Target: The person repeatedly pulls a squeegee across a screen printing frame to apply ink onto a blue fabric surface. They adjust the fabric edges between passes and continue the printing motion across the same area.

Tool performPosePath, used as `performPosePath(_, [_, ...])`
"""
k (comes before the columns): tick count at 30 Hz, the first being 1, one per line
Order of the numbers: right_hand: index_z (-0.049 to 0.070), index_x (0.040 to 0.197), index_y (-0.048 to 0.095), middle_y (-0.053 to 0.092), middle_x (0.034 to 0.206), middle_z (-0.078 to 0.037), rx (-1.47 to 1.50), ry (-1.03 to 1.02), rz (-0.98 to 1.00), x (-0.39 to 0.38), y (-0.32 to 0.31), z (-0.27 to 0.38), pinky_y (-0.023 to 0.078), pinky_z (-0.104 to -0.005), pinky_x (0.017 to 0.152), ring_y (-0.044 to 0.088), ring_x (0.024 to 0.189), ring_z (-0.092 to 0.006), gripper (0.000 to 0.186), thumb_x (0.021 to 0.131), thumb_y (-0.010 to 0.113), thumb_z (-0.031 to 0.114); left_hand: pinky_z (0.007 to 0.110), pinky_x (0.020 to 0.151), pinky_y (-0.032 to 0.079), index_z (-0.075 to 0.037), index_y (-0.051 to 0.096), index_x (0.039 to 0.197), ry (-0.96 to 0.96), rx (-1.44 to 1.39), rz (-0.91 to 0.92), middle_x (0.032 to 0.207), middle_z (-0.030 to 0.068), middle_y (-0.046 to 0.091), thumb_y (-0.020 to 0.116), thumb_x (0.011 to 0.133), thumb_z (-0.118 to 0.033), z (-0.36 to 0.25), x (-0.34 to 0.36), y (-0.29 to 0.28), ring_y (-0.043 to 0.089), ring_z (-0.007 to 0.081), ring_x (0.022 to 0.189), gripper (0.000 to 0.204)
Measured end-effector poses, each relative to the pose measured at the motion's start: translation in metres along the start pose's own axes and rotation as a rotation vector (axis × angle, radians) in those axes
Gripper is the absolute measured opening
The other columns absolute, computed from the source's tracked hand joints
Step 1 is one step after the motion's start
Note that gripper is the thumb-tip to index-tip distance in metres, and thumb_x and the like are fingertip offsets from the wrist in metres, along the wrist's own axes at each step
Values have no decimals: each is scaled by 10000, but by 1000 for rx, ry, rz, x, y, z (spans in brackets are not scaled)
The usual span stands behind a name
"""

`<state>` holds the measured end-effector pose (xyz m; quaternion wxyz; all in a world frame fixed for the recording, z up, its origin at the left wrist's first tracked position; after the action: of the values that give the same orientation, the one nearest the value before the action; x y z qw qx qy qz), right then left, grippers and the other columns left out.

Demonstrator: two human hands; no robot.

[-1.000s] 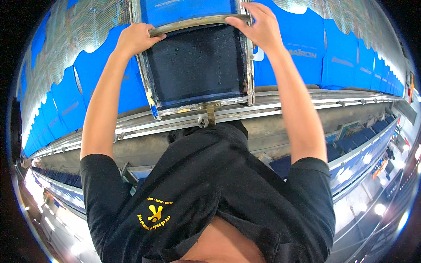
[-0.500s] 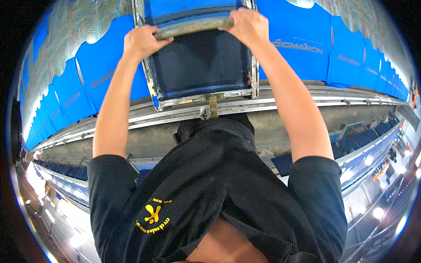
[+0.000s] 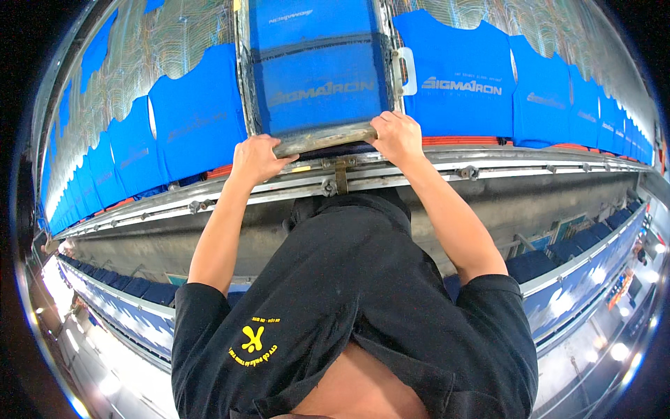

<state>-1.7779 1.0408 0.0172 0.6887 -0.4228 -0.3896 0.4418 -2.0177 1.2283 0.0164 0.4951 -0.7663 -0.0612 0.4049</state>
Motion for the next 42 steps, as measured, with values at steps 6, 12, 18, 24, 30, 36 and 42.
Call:
performPosePath(6, [135, 781, 709, 685, 802, -36, 7, 4, -42, 75, -24, -12, 573, -427, 689, 714, 794, -273, 382, 725, 913, 453, 517, 788, 606, -70, 801, 912, 118, 67, -144, 899, 177, 771, 722, 872, -705, 9, 46, -83, 759, 389, 896, 640])
performPosePath(12, [124, 810, 740, 737, 832, -69, -108, 144, 97, 196, -15, -57, 579, -468, 723, 734, 868, -315, 473, 811, 847, 584, 502, 814, 611, -57, 807, 901, 120, 135, -220, 917, 185, 785, 685, 857, -787, 34, 156, -146, 761, 398, 916, 741])
performPosePath(18, [122, 856, 777, 753, 880, -60, -197, 169, 121, 219, 14, -78, 593, -451, 754, 740, 905, -316, 514, 802, 833, 630, 488, 850, 598, -118, 841, 1004, 114, 85, -242, 961, 143, 796, 713, 811, -799, 44, 202, -137, 757, 369, 963, 720])
performPosePath(24, [136, 889, 788, 751, 962, -48, -218, 202, 152, 197, 23, -67, 603, -452, 787, 737, 960, -294, 517, 789, 833, 642, 468, 866, 600, -128, 839, 1094, 58, 31, -160, 1007, 123, 801, 745, 769, -798, 47, 183, -113, 762, 345, 980, 751])
performPosePath(30, [143, 903, 782, 719, 921, -49, -167, 140, 173, 100, 23, -40, 613, -437, 796, 735, 937, -271, 400, 766, 876, 508, 464, 874, 596, -134, 831, 1127, 10, -22, -70, 1028, 106, 775, 786, 766, -746, 23, 98, -51, 750, 331, 987, 713])
performPosePath(36, [147, 852, 745, 705, 894, -29, -31, 70, 39, 10, 4, -3, 587, -403, 797, 722, 894, -247, 295, 670, 922, 297, 450, 898, 582, -117, 821, 1097, 51, -94, -245, 1073, 95, 751, 889, 726, -569, 6, 16, 1, 715, 315, 1050, 589])
performPosePath(42, [125, 850, 743, 703, 874, -46, -43, 11, -14, -5, 8, 3, 580, -406, 798, 719, 877, -263, 327, 689, 925, 344, 456, 890, 592, -95, 819, 1059, 88, -22, -361, 1073, 105, 776, 852, 775, -587, 6, -5, 12, 725, 319, 1059, 569])
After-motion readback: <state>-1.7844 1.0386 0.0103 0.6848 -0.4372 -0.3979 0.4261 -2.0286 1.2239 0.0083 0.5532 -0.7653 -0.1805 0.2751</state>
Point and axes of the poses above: each hand's wrist, its own x-axis towards the middle knuckle, its own y-axis out of the palm, z = x × y, the point moved 7 cm from there along x, towards the middle knuckle
